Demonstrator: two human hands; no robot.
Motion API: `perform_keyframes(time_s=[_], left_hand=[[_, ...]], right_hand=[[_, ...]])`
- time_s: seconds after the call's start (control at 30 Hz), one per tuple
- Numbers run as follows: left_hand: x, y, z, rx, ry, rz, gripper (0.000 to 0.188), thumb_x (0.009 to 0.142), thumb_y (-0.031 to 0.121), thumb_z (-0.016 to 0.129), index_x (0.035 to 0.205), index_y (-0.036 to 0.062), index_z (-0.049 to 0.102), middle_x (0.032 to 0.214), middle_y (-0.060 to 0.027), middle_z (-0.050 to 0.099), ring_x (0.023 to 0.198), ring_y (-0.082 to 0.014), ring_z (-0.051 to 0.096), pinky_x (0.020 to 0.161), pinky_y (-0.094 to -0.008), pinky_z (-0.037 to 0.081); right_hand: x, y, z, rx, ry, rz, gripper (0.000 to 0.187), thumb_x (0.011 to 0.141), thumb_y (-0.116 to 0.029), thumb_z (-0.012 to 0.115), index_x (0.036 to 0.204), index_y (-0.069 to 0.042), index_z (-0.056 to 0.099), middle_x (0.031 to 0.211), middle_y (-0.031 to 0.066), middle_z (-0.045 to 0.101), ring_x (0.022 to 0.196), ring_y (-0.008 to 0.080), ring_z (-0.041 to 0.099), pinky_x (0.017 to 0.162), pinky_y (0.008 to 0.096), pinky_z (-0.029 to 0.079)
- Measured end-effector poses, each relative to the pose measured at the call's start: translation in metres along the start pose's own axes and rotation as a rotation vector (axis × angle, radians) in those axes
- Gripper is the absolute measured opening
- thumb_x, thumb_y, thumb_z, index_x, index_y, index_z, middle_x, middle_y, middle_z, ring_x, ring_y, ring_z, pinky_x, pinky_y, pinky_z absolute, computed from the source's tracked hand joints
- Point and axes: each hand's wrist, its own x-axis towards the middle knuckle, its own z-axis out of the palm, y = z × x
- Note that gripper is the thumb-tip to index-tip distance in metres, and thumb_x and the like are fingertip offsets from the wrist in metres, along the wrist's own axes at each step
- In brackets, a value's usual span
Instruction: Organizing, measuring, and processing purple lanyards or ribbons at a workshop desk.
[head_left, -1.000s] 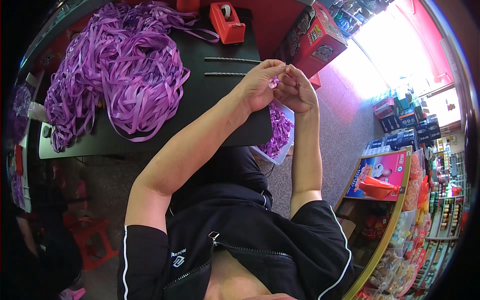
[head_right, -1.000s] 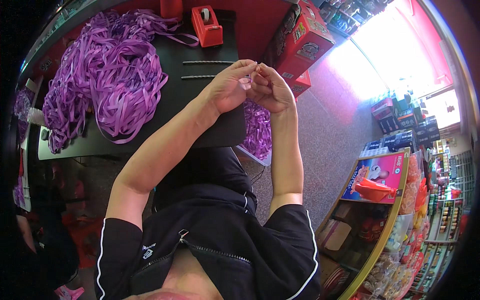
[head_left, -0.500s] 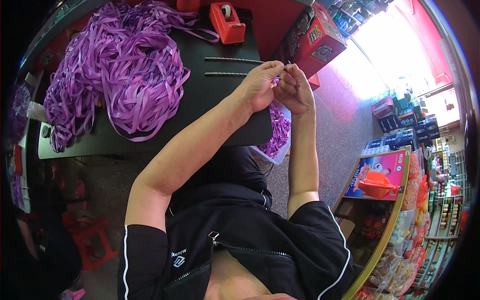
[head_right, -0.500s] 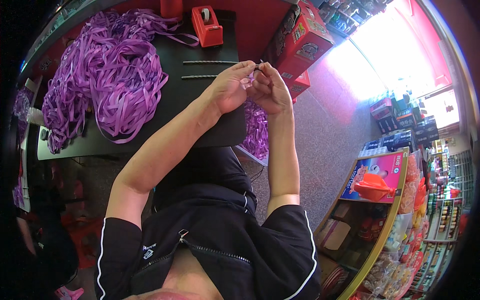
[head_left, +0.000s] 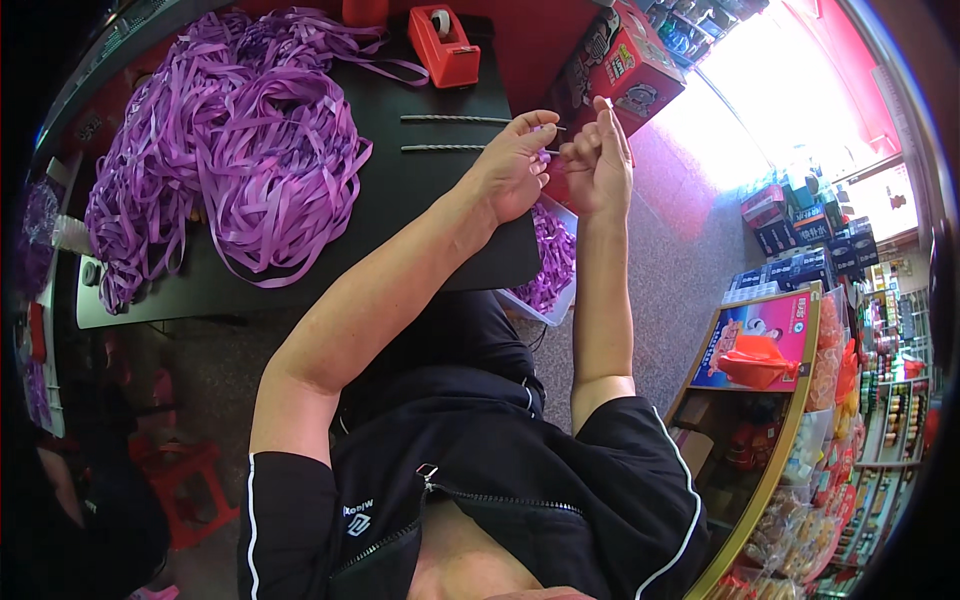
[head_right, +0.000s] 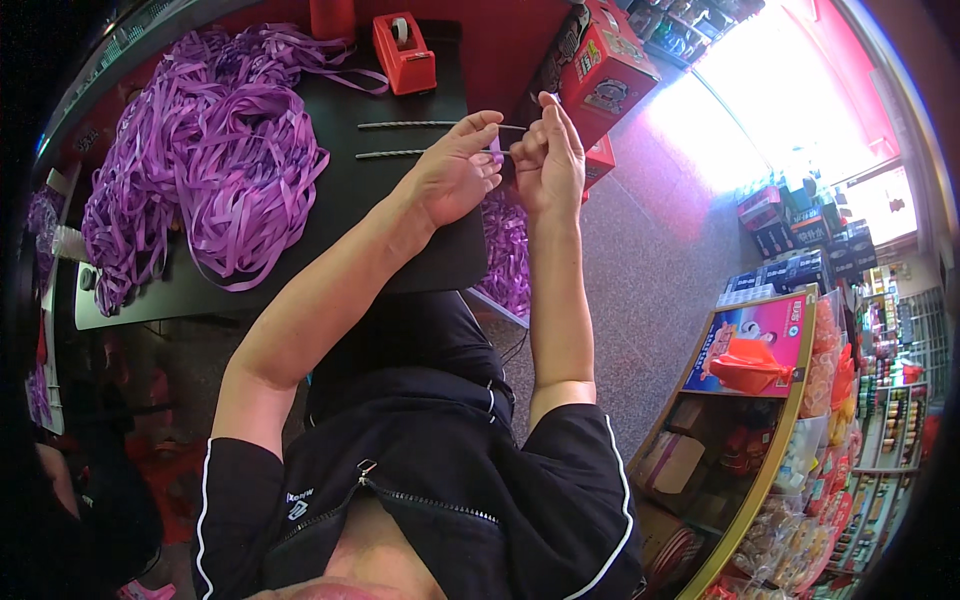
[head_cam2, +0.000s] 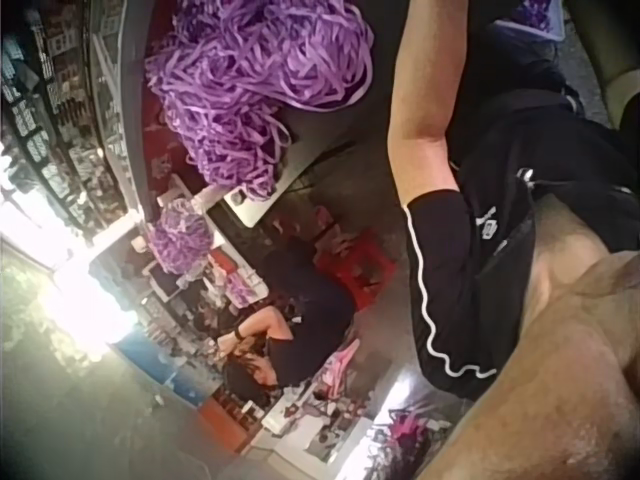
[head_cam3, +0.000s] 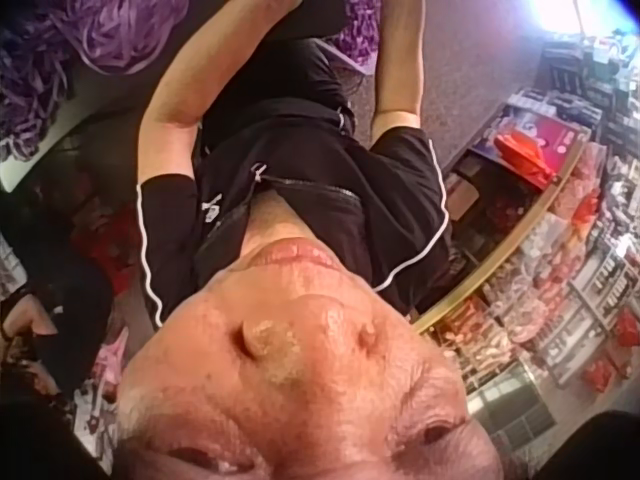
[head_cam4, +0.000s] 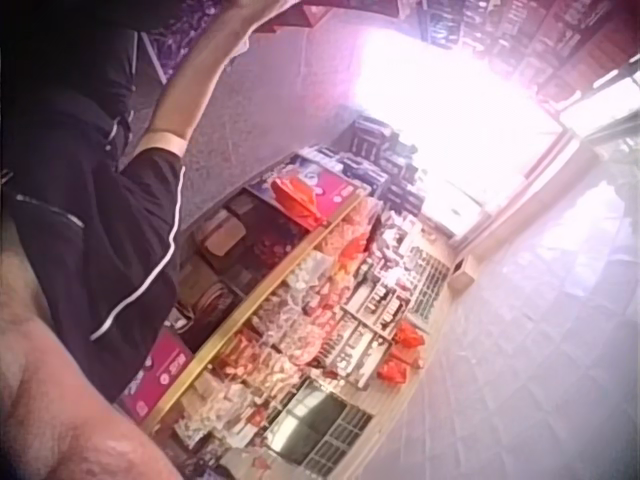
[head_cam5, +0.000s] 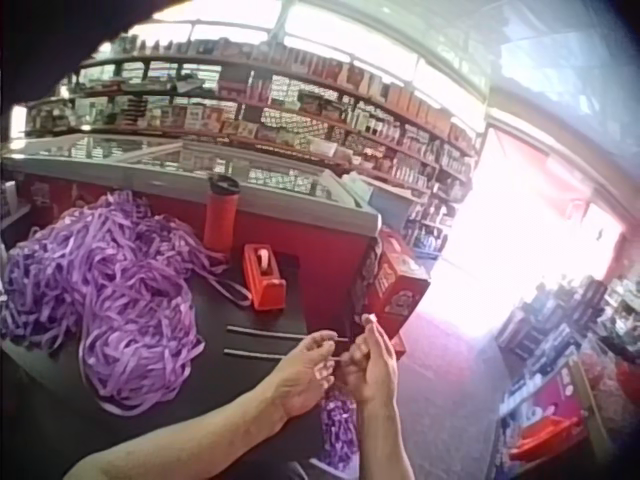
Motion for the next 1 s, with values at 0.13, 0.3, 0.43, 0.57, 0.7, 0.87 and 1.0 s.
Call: perform_keyframes(time_s=[0.13,0.3,0.43,0.57,0.7,0.87,1.0], left_hand=[[-0.008,0.003,0.017,0.057,0.142,-0.004,0.039,0.092,0.024,0.061,0.127,0.0144,0.047,0.119,-0.0176,0.054,0.111,-0.0286,0.052,0.098,-0.043,0.039],[-0.003,0.003,0.009,-0.133,-0.044,-0.032,0.049,0.088,0.026,0.065,0.13,0.011,0.046,0.128,-0.0273,0.044,0.118,-0.0344,0.046,0.103,-0.0413,0.037],[-0.004,0.011,0.003,-0.249,-0.127,-0.122,0.045,0.084,0.026,0.069,0.122,0.0087,0.053,0.119,-0.0251,0.049,0.113,-0.031,0.049,0.101,-0.0379,0.039],[-0.007,0.005,0.008,-0.21,-0.079,-0.067,0.031,0.084,0.02,0.069,0.11,0.0082,0.057,0.105,-0.0134,0.056,0.106,-0.0262,0.051,0.095,-0.0362,0.042],[-0.008,0.002,0.008,-0.158,-0.083,0.029,0.02,0.087,0.016,0.066,0.104,0.0105,0.057,0.099,-0.0043,0.058,0.101,-0.0214,0.052,0.087,-0.0351,0.045],[-0.006,0.002,0.007,-0.123,-0.111,0.024,0.012,0.09,0.017,0.065,0.097,0.0137,0.056,0.09,-0.0011,0.054,0.088,-0.0145,0.05,0.074,-0.0299,0.043],[-0.005,0.001,0.005,-0.05,-0.048,0.007,0.013,0.089,0.019,0.066,0.096,0.0153,0.055,0.087,0.0008,0.05,0.084,-0.012,0.046,0.07,-0.0266,0.038]], right_hand=[[-0.007,-0.012,0.001,0.0,-0.043,0.087,0.024,0.095,-0.02,0.058,0.115,-0.006,0.059,0.062,-0.0068,0.038,0.049,0.0029,0.03,0.051,0.022,0.035],[-0.022,-0.013,0.005,0.221,-0.17,0.359,0.024,0.096,-0.023,0.057,0.115,-0.008,0.058,0.063,-0.0068,0.035,0.049,0.0034,0.029,0.053,0.0239,0.042],[-0.02,-0.004,-0.003,0.258,-0.181,0.409,0.024,0.096,-0.023,0.056,0.115,-0.009,0.058,0.063,-0.0064,0.035,0.049,0.0034,0.031,0.055,0.0262,0.048],[-0.023,-0.001,-0.003,0.22,-0.144,0.392,0.023,0.096,-0.023,0.056,0.114,-0.01,0.058,0.063,-0.0061,0.037,0.049,0.0032,0.034,0.053,0.0271,0.05],[-0.026,0.002,-0.004,0.09,-0.08,0.334,0.025,0.096,-0.023,0.055,0.117,-0.01,0.058,0.063,-0.006,0.038,0.049,0.0035,0.036,0.052,0.0271,0.05],[-0.03,0.01,-0.01,-0.173,-0.072,0.154,0.026,0.095,-0.023,0.058,0.117,-0.009,0.063,0.064,-0.0053,0.046,0.053,0.0053,0.043,0.052,0.0256,0.048],[-0.035,0.003,-0.012,-1.139,0.024,-0.181,0.022,0.091,-0.022,0.062,0.106,-0.007,0.07,0.072,0.0005,0.06,0.059,0.009,0.053,0.057,0.0277,0.048]])
